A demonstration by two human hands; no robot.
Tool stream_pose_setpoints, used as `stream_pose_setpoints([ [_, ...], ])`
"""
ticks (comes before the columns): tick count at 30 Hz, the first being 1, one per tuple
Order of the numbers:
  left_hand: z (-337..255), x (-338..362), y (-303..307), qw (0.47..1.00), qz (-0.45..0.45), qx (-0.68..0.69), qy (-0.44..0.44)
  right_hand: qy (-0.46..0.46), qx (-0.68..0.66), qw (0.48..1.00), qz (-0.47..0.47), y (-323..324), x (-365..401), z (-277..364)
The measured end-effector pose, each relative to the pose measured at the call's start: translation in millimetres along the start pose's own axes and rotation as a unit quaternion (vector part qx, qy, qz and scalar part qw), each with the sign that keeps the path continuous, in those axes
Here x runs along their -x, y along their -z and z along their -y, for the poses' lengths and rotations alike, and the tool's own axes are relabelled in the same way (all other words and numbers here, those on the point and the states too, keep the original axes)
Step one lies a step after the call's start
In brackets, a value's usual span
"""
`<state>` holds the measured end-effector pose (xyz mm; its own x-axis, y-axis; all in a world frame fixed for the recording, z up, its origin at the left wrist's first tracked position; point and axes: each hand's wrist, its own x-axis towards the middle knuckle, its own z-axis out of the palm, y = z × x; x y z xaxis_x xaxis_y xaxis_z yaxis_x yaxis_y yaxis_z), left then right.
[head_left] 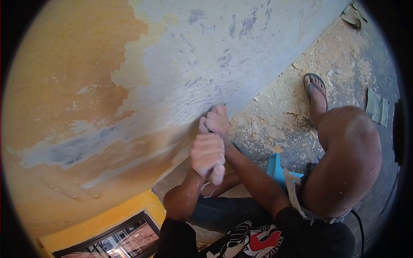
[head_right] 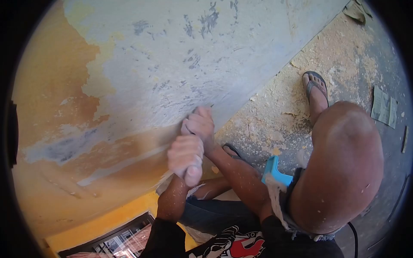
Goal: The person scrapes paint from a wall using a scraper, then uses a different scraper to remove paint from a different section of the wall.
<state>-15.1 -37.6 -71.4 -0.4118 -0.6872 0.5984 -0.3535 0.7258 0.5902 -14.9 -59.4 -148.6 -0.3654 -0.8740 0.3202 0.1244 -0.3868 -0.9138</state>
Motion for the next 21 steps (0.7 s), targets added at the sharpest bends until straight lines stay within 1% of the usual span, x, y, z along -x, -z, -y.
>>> stream_pose_setpoints([
  [1,7.5,-4.5,-2.5,1.000,0.014,-0.021,0.014,-0.116,0.036,0.992,-0.024,-2.7,-3.3,-3.7],
  [2,0.4,-6.1,2.5,0.995,0.099,-0.012,-0.027,0.117,-0.092,0.989,-0.022,7.8,-8.8,-15.6],
  [3,0.0,-7.4,3.9,0.995,0.101,-0.007,-0.021,0.110,-0.087,0.990,-0.023,9.2,-12.2,-14.0],
  [5,0.1,-8.4,6.5,0.994,0.095,-0.015,-0.049,0.149,-0.121,0.981,-0.030,5.9,-16.9,-12.3],
  [6,4.0,-2.9,5.1,0.997,0.077,0.006,0.029,0.146,-0.126,0.981,-0.025,8.2,-11.9,-13.6],
  [8,3.0,-2.0,-1.0,0.996,0.078,0.016,0.039,0.044,-0.080,0.995,0.042,16.4,-8.6,-26.5],
  [9,10.1,-5.3,-2.2,0.995,0.086,0.035,0.041,0.055,-0.082,0.994,0.036,16.5,-17.0,-27.9],
  [10,-1.8,-13.0,1.1,0.993,0.109,0.016,0.037,0.085,-0.083,0.992,0.044,19.2,-19.3,-19.3],
  [11,-12.2,-15.4,5.7,0.993,0.110,0.009,0.044,0.107,-0.088,0.989,0.055,21.7,-15.1,-5.8],
  [12,-17.9,-18.8,9.4,0.998,0.058,-0.004,0.010,0.107,-0.094,0.988,0.057,20.3,-14.4,5.0],
  [13,-26.0,-19.0,13.4,1.000,0.004,-0.017,-0.025,0.123,-0.108,0.983,0.078,17.2,-13.8,19.0],
  [14,-55.7,1.1,19.2,0.987,-0.098,-0.093,0.082,0.142,-0.121,0.978,0.097,14.6,-14.3,34.3],
  [15,-78.5,17.7,27.3,0.950,-0.197,-0.162,0.181,0.144,-0.128,0.973,0.124,13.6,-13.5,52.6],
  [16,-78.3,0.3,37.0,0.976,-0.184,-0.059,0.098,0.146,-0.133,0.969,0.149,12.2,-12.8,68.1],
  [17,-82.5,-17.9,45.4,0.985,-0.166,0.044,0.016,0.152,-0.132,0.969,0.146,9.8,-13.6,78.7],
  [19,-99.0,-24.2,59.3,0.987,-0.159,0.031,0.023,0.173,-0.212,0.941,0.200,7.3,-12.4,96.4],
  [20,-106.6,-23.4,65.0,0.988,-0.152,0.016,0.035,0.180,-0.200,0.938,0.219,7.0,-14.4,97.9],
  [21,-108.0,-23.7,69.3,0.988,-0.151,0.013,0.034,0.180,-0.204,0.937,0.218,3.4,-17.0,100.0],
])
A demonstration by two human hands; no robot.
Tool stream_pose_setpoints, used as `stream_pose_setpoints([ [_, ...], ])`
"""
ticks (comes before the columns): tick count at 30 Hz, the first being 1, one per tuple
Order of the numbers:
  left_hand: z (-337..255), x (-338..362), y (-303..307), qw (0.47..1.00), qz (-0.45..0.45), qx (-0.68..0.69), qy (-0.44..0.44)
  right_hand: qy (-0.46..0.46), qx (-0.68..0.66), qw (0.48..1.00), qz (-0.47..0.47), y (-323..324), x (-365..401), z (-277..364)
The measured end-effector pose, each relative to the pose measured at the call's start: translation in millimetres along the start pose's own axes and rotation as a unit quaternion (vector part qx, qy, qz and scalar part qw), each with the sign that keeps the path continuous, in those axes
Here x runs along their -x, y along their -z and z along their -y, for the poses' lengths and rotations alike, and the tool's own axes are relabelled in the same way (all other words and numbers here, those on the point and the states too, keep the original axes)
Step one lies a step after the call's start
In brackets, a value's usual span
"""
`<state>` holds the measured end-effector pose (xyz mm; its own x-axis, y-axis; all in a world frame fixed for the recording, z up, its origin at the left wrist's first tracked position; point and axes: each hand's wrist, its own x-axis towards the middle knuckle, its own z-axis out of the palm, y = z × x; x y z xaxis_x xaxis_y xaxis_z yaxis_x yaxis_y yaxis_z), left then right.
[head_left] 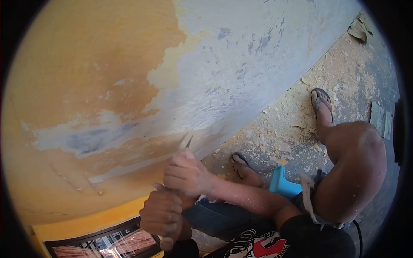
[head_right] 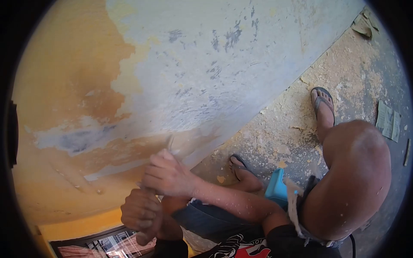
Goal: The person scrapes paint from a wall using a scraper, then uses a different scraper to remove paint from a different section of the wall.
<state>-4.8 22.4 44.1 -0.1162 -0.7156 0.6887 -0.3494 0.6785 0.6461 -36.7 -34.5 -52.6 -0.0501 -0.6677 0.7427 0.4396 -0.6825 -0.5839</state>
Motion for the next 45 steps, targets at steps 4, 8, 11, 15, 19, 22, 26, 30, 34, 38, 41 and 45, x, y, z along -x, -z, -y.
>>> stream_pose_setpoints([
  [4,5.1,-17.4,12.2,0.998,0.044,0.019,-0.032,-0.021,0.043,0.999,0.025,-11.7,-22.1,5.4],
  [8,5.2,-31.6,26.3,0.995,0.081,0.048,-0.041,-0.001,0.068,0.996,0.050,-14.9,-33.7,5.6],
  [11,6.4,-28.1,28.3,0.995,0.050,0.056,-0.060,0.027,0.111,0.992,0.057,-16.5,-37.2,7.2],
  [15,10.6,-19.6,27.4,0.996,0.020,0.079,-0.022,0.048,0.126,0.989,0.060,-14.9,-30.6,-2.9],
  [19,35.7,-9.4,22.5,0.997,0.031,0.066,-0.028,0.071,0.139,0.986,0.051,-11.7,-12.3,-29.9],
  [22,33.2,-7.0,12.9,0.996,0.047,0.070,0.001,0.082,0.142,0.986,0.034,-2.3,-7.5,-25.9],
  [26,50.8,5.2,7.8,0.999,0.025,0.019,0.031,0.072,0.154,0.985,-0.020,-7.6,4.0,-56.0],
  [30,70.7,13.5,6.5,0.995,-0.050,-0.041,0.070,0.077,0.160,0.984,-0.019,2.2,3.0,-45.3],
  [34,44.1,35.9,12.2,0.989,-0.097,-0.098,0.046,0.101,0.096,0.990,-0.017,-5.4,7.9,-50.0],
  [38,43.0,48.5,14.4,0.986,-0.097,-0.022,-0.131,0.106,0.105,0.988,-0.047,-0.4,-0.7,-42.7],
  [41,34.9,0.9,4.0,0.989,0.139,0.048,-0.029,0.107,0.057,0.992,-0.033,-3.6,-3.7,-35.0],
  [45,32.6,-2.3,0.6,0.989,0.132,0.024,-0.059,0.119,0.067,0.990,-0.049,-2.3,-6.1,-28.1],
])
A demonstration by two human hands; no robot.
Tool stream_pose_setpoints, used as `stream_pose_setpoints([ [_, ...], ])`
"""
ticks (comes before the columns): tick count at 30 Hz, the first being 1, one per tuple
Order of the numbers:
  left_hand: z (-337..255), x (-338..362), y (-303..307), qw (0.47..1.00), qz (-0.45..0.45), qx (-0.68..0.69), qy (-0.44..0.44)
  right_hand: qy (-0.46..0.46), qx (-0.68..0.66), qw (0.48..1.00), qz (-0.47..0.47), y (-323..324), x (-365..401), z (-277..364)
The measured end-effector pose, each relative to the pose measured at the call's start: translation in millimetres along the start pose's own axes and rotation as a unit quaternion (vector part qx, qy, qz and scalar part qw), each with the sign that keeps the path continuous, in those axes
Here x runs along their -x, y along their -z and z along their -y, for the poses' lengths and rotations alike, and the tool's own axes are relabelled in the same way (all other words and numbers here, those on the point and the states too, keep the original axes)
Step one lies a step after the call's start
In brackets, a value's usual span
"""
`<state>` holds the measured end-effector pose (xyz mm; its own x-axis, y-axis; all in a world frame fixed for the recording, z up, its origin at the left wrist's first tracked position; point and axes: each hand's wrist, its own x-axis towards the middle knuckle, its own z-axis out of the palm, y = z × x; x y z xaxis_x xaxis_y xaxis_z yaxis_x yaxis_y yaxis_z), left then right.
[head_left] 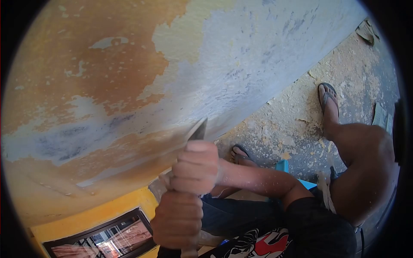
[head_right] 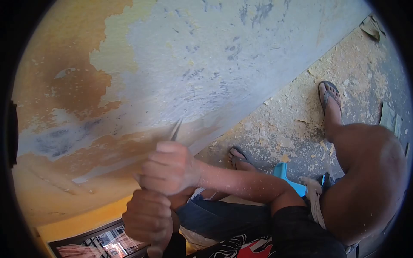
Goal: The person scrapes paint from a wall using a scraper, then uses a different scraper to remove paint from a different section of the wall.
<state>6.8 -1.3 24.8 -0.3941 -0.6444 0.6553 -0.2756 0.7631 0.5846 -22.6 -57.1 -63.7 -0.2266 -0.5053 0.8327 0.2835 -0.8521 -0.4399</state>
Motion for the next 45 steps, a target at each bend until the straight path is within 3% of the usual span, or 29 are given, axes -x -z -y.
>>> stream_pose_setpoints([
  [2,-14.2,11.6,0.8,0.997,-0.068,-0.019,0.023,-0.003,0.006,1.000,0.001,-2.5,2.3,-5.3],
  [5,11.1,7.9,3.6,0.992,-0.094,0.002,0.081,-0.029,0.027,0.999,0.027,-8.0,13.1,-13.4],
  [9,6.1,5.5,-0.3,0.999,0.007,0.037,-0.002,-0.025,0.026,0.999,0.005,-7.0,13.1,-17.6],
  [11,16.0,8.8,1.3,0.988,-0.089,-0.015,0.123,-0.035,0.036,0.999,0.001,-9.8,18.5,-13.9],
  [12,11.3,7.4,-1.7,0.989,-0.088,-0.015,0.120,-0.025,0.034,0.999,-0.005,-6.1,15.9,-8.9],
  [14,-2.1,5.3,-9.7,1.000,0.010,-0.012,0.014,-0.017,0.038,0.999,-0.010,-2.0,14.3,-13.0],
  [18,11.4,7.9,-3.2,0.996,-0.063,0.013,0.057,-0.025,0.020,0.999,0.000,-3.2,10.0,-16.1],
  [21,11.6,11.4,-8.6,0.999,-0.049,0.003,-0.009,-0.017,0.023,1.000,-0.011,0.1,9.5,-19.5],
  [24,15.5,5.5,-3.9,0.995,-0.059,0.004,0.077,-0.022,0.026,0.999,-0.007,-0.2,12.5,-18.0],
  [28,4.2,-3.2,-18.0,0.999,-0.004,-0.014,0.039,0.005,0.039,0.999,-0.026,4.7,12.2,-15.4],
  [30,20.0,3.8,-10.3,0.982,-0.094,-0.070,0.148,-0.026,0.042,0.999,-0.012,0.4,18.5,-22.5],
  [31,18.7,0.8,-16.1,0.983,-0.093,-0.068,0.144,-0.051,0.052,0.997,0.003,1.0,19.3,-28.9],
  [33,13.6,-5.6,-33.9,0.998,-0.044,-0.042,0.017,-0.031,0.054,0.998,-0.008,11.8,15.8,-21.8],
  [34,10.1,12.3,-9.0,0.997,0.053,-0.052,0.004,-0.018,0.047,0.999,-0.020,14.7,14.0,-15.0],
  [35,14.2,16.3,-9.6,0.997,0.054,-0.053,0.007,-0.021,0.046,0.998,-0.021,12.1,19.2,-18.4],
  [37,25.1,17.8,-11.9,0.995,-0.045,-0.020,0.086,-0.052,0.041,0.998,-0.009,5.9,27.7,-32.9],
  [38,21.6,15.8,-13.4,0.995,-0.045,-0.018,0.086,-0.052,0.043,0.998,-0.008,9.3,29.3,-27.6],
  [40,15.6,10.2,-16.0,0.996,0.087,0.015,0.020,-0.033,0.030,0.999,-0.012,18.7,24.8,-16.7],
  [41,20.5,10.6,-15.4,0.996,0.088,0.016,0.018,-0.032,0.031,0.999,-0.013,17.2,24.7,-23.0],
  [43,23.7,15.2,-14.9,0.999,0.003,-0.007,0.049,-0.037,0.025,0.999,-0.006,11.7,26.6,-29.3],
  [45,14.1,13.1,-14.9,0.998,0.039,0.007,0.058,-0.048,0.024,0.999,-0.010,18.4,24.9,-18.3],
])
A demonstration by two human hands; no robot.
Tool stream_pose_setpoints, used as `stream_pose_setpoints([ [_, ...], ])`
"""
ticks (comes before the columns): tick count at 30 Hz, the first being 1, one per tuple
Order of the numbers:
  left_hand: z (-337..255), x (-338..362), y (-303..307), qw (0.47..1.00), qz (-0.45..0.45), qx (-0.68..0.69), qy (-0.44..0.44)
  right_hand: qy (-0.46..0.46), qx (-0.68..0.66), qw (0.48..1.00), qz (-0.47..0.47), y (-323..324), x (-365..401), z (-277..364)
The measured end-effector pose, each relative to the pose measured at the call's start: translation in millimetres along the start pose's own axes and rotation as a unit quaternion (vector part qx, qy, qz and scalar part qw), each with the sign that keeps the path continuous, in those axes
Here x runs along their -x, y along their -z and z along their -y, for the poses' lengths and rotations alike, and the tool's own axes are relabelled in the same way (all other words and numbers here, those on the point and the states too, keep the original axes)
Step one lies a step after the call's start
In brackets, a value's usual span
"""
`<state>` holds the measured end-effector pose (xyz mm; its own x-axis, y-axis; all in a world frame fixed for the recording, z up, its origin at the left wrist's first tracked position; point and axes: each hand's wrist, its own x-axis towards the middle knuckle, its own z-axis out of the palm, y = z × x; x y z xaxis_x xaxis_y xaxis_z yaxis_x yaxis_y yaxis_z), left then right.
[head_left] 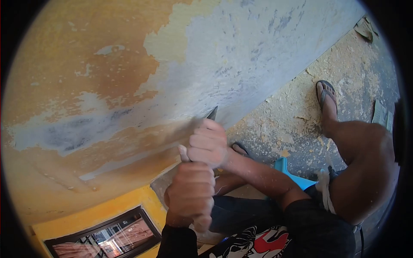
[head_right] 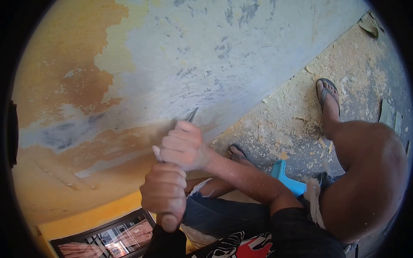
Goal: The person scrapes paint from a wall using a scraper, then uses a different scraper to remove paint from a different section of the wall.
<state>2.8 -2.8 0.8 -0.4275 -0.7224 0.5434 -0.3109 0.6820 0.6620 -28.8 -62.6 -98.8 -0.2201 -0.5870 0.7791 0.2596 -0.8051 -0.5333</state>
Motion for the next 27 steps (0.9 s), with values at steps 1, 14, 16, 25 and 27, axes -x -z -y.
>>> stream_pose_setpoints([
  [1,0.0,-3.0,1.2,0.999,0.038,0.009,0.001,-0.002,-0.002,1.000,-0.006,2.2,-4.0,-0.8],
  [14,2.5,4.4,-4.4,1.000,0.002,0.010,-0.004,-0.041,0.025,0.999,-0.011,6.9,-2.0,5.3],
  [16,12.4,0.5,-15.7,0.992,-0.092,-0.055,0.064,-0.061,0.042,0.997,-0.006,-1.0,12.0,-13.4],
  [25,23.3,7.3,-3.3,0.999,-0.033,-0.007,0.039,-0.090,0.056,0.994,-0.003,3.3,15.1,-11.8],
  [27,9.2,8.2,-8.9,0.998,0.049,-0.035,0.029,-0.069,0.034,0.997,-0.017,12.0,13.0,-2.7],
])
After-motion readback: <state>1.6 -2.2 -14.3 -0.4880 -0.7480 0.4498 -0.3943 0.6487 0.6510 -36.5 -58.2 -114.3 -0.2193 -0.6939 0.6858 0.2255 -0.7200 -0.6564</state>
